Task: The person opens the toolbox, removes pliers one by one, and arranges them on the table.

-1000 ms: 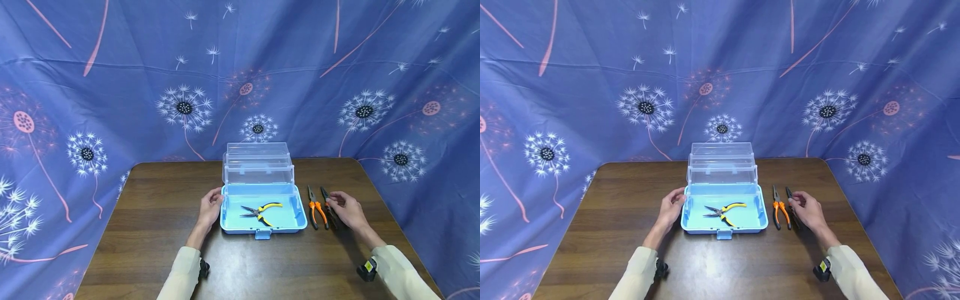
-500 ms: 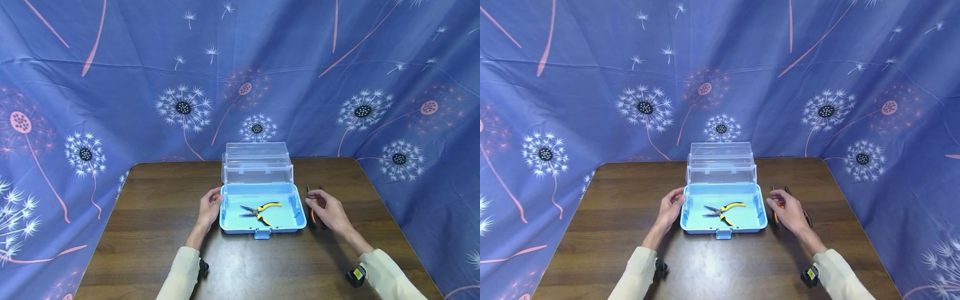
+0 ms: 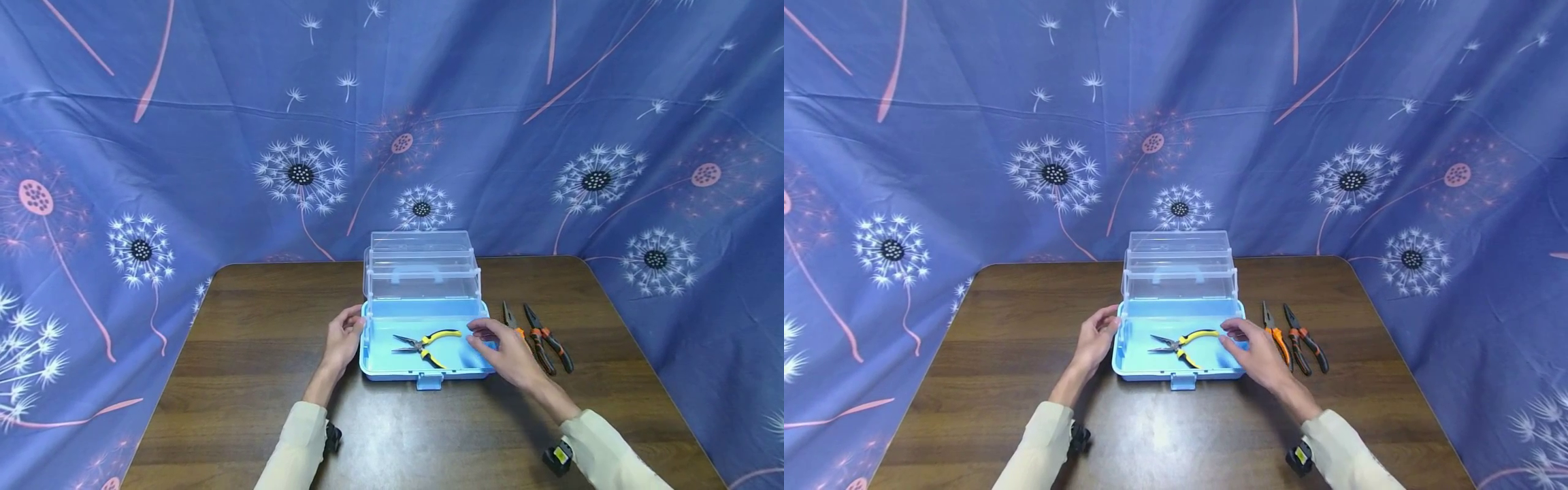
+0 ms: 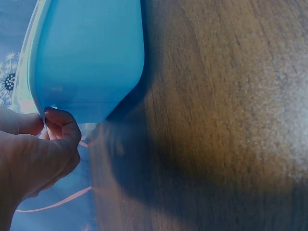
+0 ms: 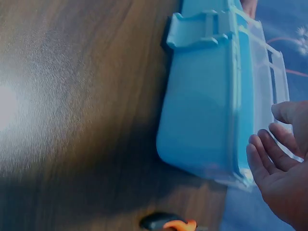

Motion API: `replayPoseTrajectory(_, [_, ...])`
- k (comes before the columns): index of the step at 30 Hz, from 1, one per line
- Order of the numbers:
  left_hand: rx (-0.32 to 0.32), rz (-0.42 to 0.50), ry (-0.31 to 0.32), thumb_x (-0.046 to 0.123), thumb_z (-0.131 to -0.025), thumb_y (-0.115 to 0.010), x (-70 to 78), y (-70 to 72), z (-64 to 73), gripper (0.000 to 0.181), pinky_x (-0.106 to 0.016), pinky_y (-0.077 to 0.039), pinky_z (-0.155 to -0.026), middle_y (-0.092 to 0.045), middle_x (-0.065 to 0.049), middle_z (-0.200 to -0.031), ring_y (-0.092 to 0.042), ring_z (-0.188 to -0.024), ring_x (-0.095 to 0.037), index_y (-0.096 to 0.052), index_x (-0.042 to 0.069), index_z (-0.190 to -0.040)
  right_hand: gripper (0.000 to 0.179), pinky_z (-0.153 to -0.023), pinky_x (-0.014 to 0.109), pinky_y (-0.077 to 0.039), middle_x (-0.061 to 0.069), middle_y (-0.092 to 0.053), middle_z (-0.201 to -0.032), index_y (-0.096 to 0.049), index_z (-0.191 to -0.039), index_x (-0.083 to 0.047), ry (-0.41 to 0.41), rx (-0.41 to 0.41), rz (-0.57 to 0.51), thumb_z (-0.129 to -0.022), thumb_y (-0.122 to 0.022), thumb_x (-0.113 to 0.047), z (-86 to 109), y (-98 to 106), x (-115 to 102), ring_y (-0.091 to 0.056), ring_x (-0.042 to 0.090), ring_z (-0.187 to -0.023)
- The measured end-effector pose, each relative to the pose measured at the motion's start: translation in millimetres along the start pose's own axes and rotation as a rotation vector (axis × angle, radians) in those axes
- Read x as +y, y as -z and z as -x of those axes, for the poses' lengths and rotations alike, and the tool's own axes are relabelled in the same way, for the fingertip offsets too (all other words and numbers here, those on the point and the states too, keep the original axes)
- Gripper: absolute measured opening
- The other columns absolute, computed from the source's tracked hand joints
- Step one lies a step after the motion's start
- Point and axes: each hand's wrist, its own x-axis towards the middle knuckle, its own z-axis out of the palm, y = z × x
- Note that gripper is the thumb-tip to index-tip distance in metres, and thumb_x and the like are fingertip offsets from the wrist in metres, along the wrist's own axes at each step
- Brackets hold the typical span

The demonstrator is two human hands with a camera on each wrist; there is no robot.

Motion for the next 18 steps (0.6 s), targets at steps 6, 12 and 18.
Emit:
replayPoseTrajectory(6, [0.004,-0.005,0.004,0.002,-0.103,-0.057,1.8,0.6,0.3,0.033,-0.022,-0.05,-0.078,-0.064,-0.017,-0.108,-0.064,-0.091,-0.022,-0.063,-0.001,-0.135,0.03,-0.092,0.052,-0.054,0.018,-0.071,-0.117,-0.068,-0.122,0.002,0.036,-0.084,-0.001,-0.098,-0.071,-0.015,-4.9,-19.3,-3.9,-0.068,0.031,-0.106])
replayPoseTrajectory(12, [0.005,-0.031,0.026,0.004,-0.103,-0.058,2.0,-0.4,0.5,0.033,-0.026,-0.05,-0.081,-0.064,-0.016,-0.11,-0.063,-0.093,-0.022,-0.063,0.001,-0.136,0.029,-0.094,0.053,-0.053,0.019,-0.07,-0.119,-0.067,-0.123,0.003,0.076,-0.152,-0.001,-0.099,-0.07,-0.013,-12.3,-35.0,-2.6,-0.066,0.034,-0.109])
replayPoseTrajectory(18, [0.004,-0.024,0.027,0.003,-0.103,-0.057,1.2,-1.2,-0.4,0.033,-0.025,-0.05,-0.079,-0.063,-0.016,-0.109,-0.063,-0.091,-0.021,-0.063,0.002,-0.136,0.029,-0.096,0.057,-0.051,0.02,-0.068,-0.121,-0.067,-0.123,0.004,0.084,-0.202,-0.004,-0.098,-0.07,-0.011,-21.0,-47.9,-2.5,-0.063,0.04,-0.114])
